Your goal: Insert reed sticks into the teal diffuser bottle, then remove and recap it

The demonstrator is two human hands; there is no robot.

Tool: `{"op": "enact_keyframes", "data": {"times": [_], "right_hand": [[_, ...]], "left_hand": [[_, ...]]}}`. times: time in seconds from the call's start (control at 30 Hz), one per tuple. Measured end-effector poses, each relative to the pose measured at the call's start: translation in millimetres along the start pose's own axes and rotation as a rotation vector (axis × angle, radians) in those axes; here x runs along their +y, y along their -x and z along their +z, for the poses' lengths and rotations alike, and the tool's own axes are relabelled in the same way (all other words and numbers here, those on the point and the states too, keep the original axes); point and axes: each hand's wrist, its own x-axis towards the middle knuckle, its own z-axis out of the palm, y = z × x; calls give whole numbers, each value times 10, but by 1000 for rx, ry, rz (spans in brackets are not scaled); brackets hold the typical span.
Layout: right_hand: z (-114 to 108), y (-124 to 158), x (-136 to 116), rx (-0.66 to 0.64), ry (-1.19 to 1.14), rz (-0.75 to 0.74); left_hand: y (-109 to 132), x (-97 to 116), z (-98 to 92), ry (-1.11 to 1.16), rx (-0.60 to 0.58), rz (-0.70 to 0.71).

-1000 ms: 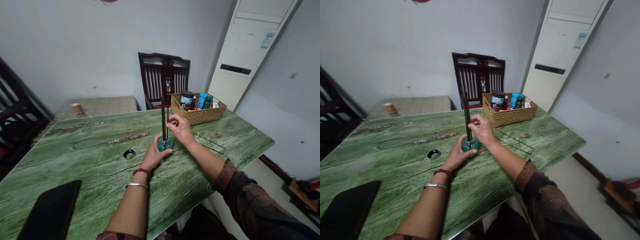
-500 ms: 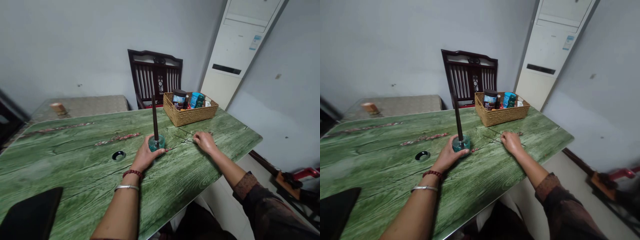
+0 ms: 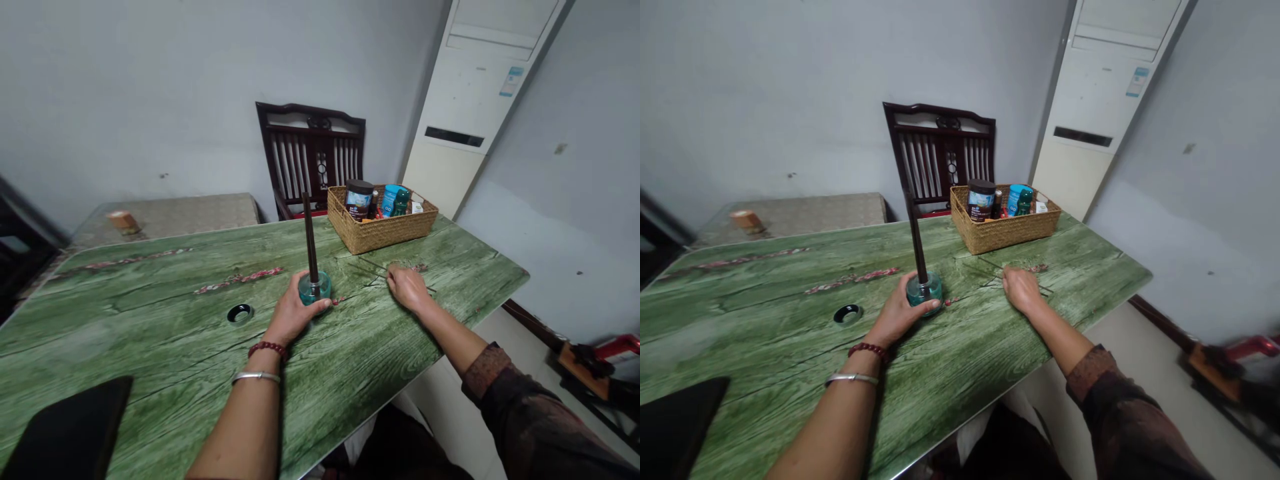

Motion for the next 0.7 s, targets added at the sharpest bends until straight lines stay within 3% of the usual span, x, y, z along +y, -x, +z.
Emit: {"op": "enact_keyframes", "data": {"times": [0.2,0.37,0.5,0.7], "right_hand": [[-488,-179,-320,416,-739,-174],[-892,-226,-839,384,-1299,-289],[-938,-239,-1154,355,-1373,-312],[-750,-379,-1357,334,-1239,-335]], "left_hand": [[7,15,-11,-2,-3,-6],[7,6,-1,-6,-3,8],[17,36,-2,10,-5,1],[25,59,-8,20,-9,0]]}}
